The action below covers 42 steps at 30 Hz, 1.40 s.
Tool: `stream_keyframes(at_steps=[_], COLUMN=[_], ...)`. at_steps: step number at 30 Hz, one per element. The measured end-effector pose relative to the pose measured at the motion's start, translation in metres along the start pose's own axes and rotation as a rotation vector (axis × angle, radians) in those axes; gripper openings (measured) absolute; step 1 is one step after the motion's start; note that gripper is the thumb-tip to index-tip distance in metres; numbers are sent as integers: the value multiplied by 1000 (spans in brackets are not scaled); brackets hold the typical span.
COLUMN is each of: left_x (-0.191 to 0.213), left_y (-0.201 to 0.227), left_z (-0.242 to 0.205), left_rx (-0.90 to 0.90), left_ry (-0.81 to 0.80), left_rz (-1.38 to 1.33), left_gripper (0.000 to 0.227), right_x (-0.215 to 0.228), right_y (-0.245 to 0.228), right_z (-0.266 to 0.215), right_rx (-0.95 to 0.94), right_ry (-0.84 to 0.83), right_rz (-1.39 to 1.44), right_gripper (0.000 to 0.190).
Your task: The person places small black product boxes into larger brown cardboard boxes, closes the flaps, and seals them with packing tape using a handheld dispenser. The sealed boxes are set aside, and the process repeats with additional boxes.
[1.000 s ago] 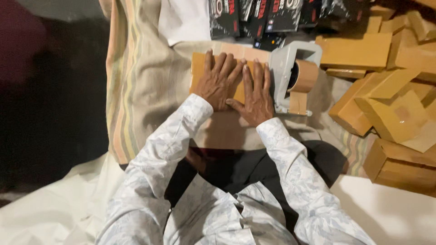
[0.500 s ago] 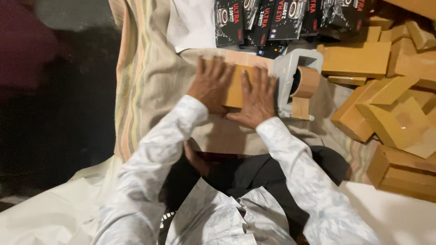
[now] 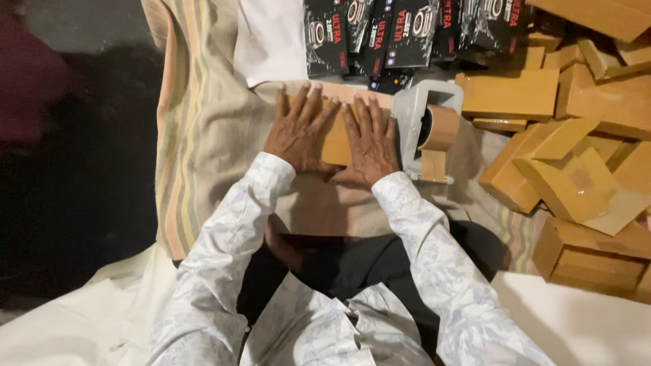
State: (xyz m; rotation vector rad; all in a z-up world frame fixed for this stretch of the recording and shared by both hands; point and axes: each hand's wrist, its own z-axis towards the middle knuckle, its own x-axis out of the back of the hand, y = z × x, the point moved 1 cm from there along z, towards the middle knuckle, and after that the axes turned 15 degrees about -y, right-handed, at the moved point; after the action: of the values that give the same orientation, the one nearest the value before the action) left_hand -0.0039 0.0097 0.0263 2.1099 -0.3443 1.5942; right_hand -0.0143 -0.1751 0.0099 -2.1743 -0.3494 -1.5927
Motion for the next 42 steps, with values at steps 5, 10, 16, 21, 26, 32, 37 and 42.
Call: stream_keyframes(at_steps=[5,10,16,21,26,32,37,42], left_x=[-16,-53,-61,-66,-86,-126,-139,-118], left_y=[-13,-19,-28,-24,-45,-64,-55,-22], left_z=[-7,1,2,-11,-8,-4,-5,-5], left_rx=[154,596,363,245,199,265,293,205], left_ry=[140,388,457,525,546,533,521,487], left_rz=[-207,-1057,-1427,-1541,-1818,-2374,-2064,-1704], left_gripper=[137,106,61,49,51,76,74,56], right_x=[-7,-21,-43,-47,-13,48,150,142], right_y=[8,4,13,17,42,83,124,79], right_z=[-12,-14,-27,-27,-19,40,86,68], right_rx=[85,-35,66,-76,-91,-130,-12,35], right_ry=[155,227,369,410,53,-122,258,-96], right_rz=[167,224,553,910,819,1369,1803,1614], right_gripper=[147,152,134,102,90,74,76,73])
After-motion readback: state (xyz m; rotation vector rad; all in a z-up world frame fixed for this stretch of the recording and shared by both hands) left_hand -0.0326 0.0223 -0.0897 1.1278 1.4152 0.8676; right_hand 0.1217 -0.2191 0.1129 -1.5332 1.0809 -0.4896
